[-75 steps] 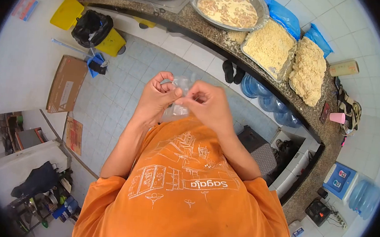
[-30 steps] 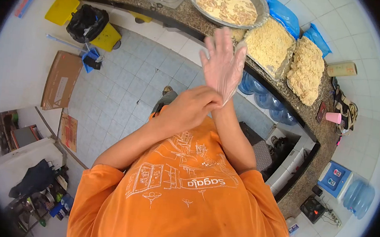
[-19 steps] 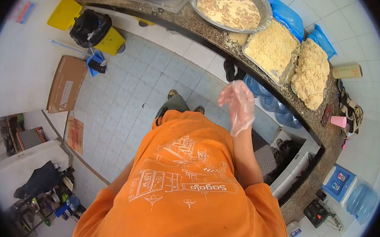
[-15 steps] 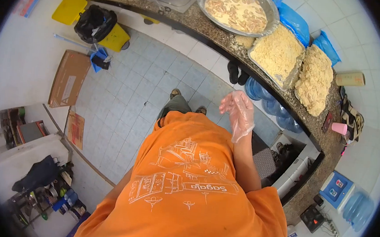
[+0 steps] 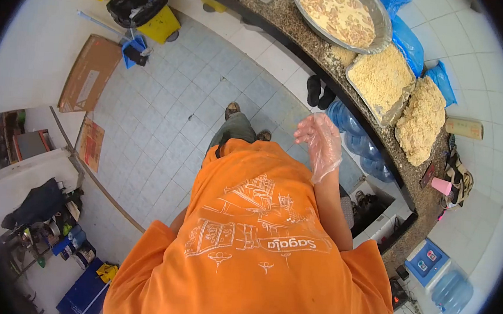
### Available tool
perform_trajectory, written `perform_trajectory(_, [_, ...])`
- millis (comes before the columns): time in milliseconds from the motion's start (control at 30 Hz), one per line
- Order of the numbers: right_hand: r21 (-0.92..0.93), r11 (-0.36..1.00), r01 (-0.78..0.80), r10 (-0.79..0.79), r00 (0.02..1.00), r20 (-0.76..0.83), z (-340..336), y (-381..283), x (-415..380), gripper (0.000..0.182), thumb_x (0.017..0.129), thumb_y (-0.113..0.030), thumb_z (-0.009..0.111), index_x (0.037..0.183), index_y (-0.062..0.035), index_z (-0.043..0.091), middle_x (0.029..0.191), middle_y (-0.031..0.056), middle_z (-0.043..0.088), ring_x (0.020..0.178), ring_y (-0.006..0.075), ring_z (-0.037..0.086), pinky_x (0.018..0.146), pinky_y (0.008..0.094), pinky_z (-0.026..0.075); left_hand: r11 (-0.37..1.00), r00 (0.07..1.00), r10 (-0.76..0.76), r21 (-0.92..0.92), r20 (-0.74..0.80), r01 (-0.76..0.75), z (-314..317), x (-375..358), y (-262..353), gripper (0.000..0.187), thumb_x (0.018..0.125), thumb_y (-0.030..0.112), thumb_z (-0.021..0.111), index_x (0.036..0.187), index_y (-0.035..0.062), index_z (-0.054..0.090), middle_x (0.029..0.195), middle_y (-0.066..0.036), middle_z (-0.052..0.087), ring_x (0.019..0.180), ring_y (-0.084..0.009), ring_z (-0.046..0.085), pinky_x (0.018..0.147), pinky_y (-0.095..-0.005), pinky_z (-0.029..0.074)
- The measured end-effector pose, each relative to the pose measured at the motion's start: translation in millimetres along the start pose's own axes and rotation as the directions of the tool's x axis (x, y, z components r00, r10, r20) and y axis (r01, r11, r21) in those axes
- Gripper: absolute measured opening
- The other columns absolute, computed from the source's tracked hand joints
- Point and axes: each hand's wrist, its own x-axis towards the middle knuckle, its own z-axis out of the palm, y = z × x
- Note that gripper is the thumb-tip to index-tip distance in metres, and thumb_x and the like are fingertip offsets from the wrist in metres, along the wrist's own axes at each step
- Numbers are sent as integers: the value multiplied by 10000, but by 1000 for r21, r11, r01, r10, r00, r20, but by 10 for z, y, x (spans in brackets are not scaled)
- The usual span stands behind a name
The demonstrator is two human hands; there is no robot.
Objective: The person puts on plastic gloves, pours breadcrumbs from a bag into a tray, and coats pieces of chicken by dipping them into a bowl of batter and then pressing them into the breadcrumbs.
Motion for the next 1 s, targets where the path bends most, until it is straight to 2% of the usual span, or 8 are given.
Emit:
perform_trajectory(300, [-170,985,-8,23,996,83,-19,12,-51,165,1010,-157,632,997,5,662,910,147,728,724,209,711,642,311,577,986,992,126,-106,-5,-126,-18,-171,226,334,1067,306,543,1215,20,631,1062,-58,707,1063,-177,648,957,-357,503])
perform_trajectory(367, [-194,980,-36,59,991,119,-5,55,-47,162,997,-152,658,1031,6,670,946,138,732,782,202,716,689,315,582,981,971,128,-121,-201,-154,-413,28,337,329,1042,302,598,1199,16,638,1046,-57,704,924,-153,670,799,-308,547])
perform_trajectory(433, [-446,894,-34,121,978,168,194,35,-54,196,976,-169,696,1082,-4,677,964,107,731,821,165,696,743,294,568,872,925,247,-351,-288,-342,-361,-117,1267,321,1019,303,646,1153,12,657,998,-53,704,772,-101,639,599,-242,501])
perform_trajectory(533, [-504,863,18,170,931,324,554,31,-98,206,958,-155,718,1110,-20,686,938,67,721,811,134,664,782,274,552,752,872,428,-442,-238,-489,13,-217,2094,286,999,302,680,1064,24,696,857,-24,700,639,-62,579,502,-218,422])
perform_trajectory(700, [-417,907,-58,196,935,297,902,15,-146,140,951,-120,713,1051,-23,694,873,36,692,771,101,635,717,242,530,786,834,547,-298,-74,-542,421,-323,2516,294,1004,311,675,914,36,730,628,32,616,492,-33,487,457,-210,376])
perform_trajectory(767, [-402,913,-72,208,928,307,839,-19,-83,114,950,-110,707,1024,-26,696,854,33,685,754,99,635,679,237,526,834,875,483,-299,-8,-463,469,-328,2575,285,1009,309,668,986,30,716,678,10,642,522,-39,512,456,-210,381])
perform_trajectory(933, [-66,998,17,-11,995,96,565,-130,49,59,954,-88,685,971,-32,694,834,30,681,697,108,645,561,248,507,765,813,581,-312,-44,-564,477,-343,2698,266,1027,254,631,1062,-9,654,845,-54,701,700,-100,642,576,-245,507])
perform_trajectory(1000, [-133,991,1,9,997,78,569,-185,3,56,951,-83,686,970,-31,696,828,24,680,701,102,642,559,244,502,765,809,585,-295,-55,-573,482,-351,2735,258,1020,234,642,1085,-15,638,869,-66,706,725,-105,651,591,-251,519])
